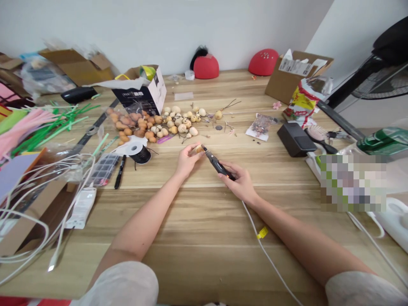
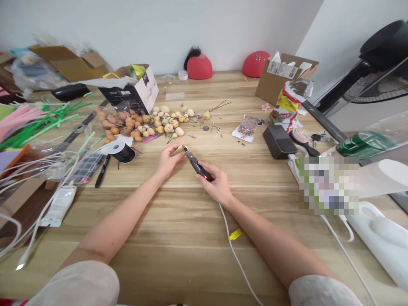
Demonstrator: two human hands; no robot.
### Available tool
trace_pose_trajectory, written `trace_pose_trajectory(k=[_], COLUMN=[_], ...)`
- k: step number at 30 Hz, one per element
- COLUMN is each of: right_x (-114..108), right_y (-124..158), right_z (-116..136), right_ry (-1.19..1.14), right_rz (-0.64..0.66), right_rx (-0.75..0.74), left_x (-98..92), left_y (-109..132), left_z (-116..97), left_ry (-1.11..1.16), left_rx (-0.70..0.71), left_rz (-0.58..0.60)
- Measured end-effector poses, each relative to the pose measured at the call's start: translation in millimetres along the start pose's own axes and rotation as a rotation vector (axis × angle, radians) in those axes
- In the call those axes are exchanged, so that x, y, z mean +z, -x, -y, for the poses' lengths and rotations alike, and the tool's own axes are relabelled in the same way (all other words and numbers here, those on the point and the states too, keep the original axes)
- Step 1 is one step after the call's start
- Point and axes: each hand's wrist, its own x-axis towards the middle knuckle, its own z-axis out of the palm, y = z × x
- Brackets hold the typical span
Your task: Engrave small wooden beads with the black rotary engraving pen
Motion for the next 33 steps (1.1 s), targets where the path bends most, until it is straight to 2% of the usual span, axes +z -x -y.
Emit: trace_pose_trajectory(k=[15,19,23,28,33], right_x=[0.0,-0.1,-0.2,0.0,0.3], right_y=[-0.6,-0.6,-0.6,-0.6,-0.1], right_z=[-3.9,-4.3,-4.4,-4.3,-5.1], right_ry=[0.007,0.016,0.019,0.015,0.033], right_rz=[0.009,0.007,0.0,-0.002,0.0], right_rx=[-0.009,-0.052,-0.009,-0.072,-0.044], left_x=[0.2,0.7,1.6,0.9,0.4], left_y=[0.8,0.9,1.4,0.7,0.5], left_z=[-1.0,-0.8,-0.8,-0.1,0.2], left_ry=[0.015,0.012,0.033,0.019,0.025], left_rx=[-0.011,-0.015,-0.036,-0.043,-0.05], left_rz=[0.005,-0.004,-0.003,-0.006,-0.006])
